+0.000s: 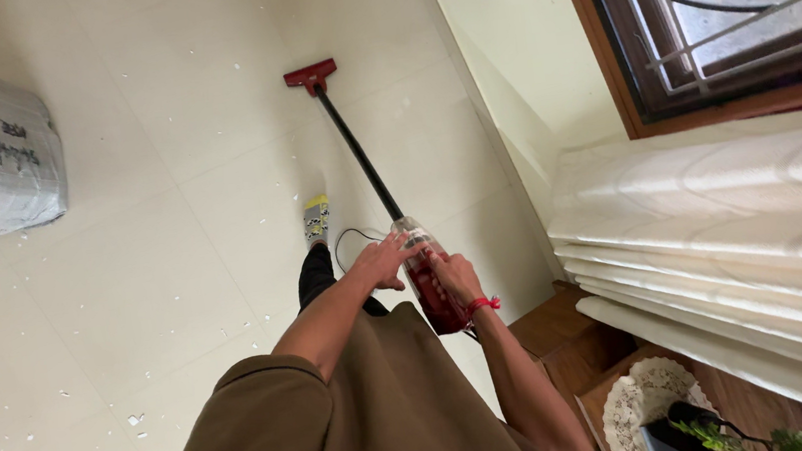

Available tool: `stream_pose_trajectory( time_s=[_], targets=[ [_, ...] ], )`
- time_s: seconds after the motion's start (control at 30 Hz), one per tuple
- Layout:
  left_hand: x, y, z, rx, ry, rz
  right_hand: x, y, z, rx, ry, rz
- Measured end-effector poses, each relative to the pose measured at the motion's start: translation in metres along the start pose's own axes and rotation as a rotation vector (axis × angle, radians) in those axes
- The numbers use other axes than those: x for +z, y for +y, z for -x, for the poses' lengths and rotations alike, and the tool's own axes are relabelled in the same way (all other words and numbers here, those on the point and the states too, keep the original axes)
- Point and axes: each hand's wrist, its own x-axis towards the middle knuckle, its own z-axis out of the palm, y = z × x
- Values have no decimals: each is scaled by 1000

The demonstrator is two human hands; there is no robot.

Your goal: The person vacuums the floor, moving around a table and television stand, and switches the vacuum head.

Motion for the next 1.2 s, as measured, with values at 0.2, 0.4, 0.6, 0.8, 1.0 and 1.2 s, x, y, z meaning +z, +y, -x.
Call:
stream_pose_trajectory(
  time_s=[0.2,0.4,0.6,0.8,1.0,1.2],
  targets=[
    [-31,-22,-1,-55,47,24,9,-43,-21,29,-2,38],
    [-62,-46,-3,-116,18,56,19,-72,-46,-5,-26,-17],
    [-95,-80,-14,-150,-3,82,23,-121,-67,34,-45,7],
    [-140,-117,-27,-146,-12,65,22,-174,-85,12,-32,14],
    [-172,-148,-29,-142,33,98,23,-221,-104,21,-3,14],
    [-191,-178,-39,-152,75,122,28,-259,-125,6,-6,51]
  ],
)
